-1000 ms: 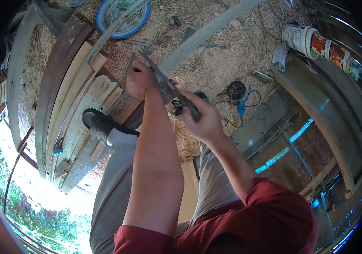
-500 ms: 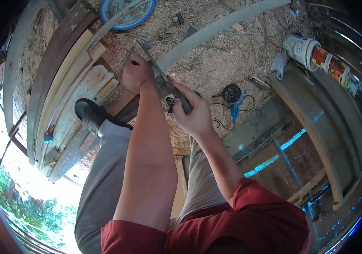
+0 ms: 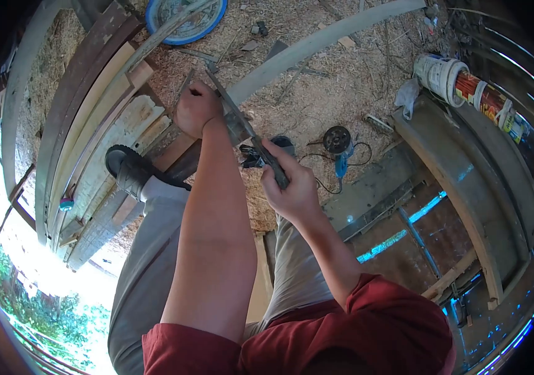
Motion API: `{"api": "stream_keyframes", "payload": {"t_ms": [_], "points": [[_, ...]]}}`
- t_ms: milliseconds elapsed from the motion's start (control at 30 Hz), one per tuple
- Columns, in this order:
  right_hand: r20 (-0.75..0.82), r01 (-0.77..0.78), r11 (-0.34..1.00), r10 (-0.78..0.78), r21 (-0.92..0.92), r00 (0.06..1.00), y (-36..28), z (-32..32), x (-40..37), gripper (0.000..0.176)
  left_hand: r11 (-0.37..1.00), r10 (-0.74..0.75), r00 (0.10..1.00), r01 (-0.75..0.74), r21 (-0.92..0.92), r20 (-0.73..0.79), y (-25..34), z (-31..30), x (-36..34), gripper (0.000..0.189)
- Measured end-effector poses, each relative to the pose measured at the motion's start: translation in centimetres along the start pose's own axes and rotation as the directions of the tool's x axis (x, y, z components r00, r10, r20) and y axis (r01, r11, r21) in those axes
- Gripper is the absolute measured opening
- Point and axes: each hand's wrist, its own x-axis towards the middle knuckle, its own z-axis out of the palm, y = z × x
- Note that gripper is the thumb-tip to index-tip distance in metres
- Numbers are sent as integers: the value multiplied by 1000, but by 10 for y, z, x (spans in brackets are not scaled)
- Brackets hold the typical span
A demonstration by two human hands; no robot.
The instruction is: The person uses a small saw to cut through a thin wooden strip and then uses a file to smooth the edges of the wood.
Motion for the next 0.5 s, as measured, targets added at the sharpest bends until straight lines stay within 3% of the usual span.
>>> {"api": "stream_keyframes", "payload": {"t_ms": [100, 167, 500], "points": [[-19, 7, 1000, -8, -29, 1000, 0, 1, 3, 45, 999, -35, 999, 35, -17, 16, 3, -4, 4, 39], [-22, 14, 999, -15, -32, 1000, 3, 16, 16, 46, 994, -107, 977, 102, 33, 184, 5, -14, 2, 47], [-46, 64, 997, -62, 40, 997, 6, 9, 20, 46, 993, -114, 975, 113, 13, 189, 3, -11, 3, 48]]}}
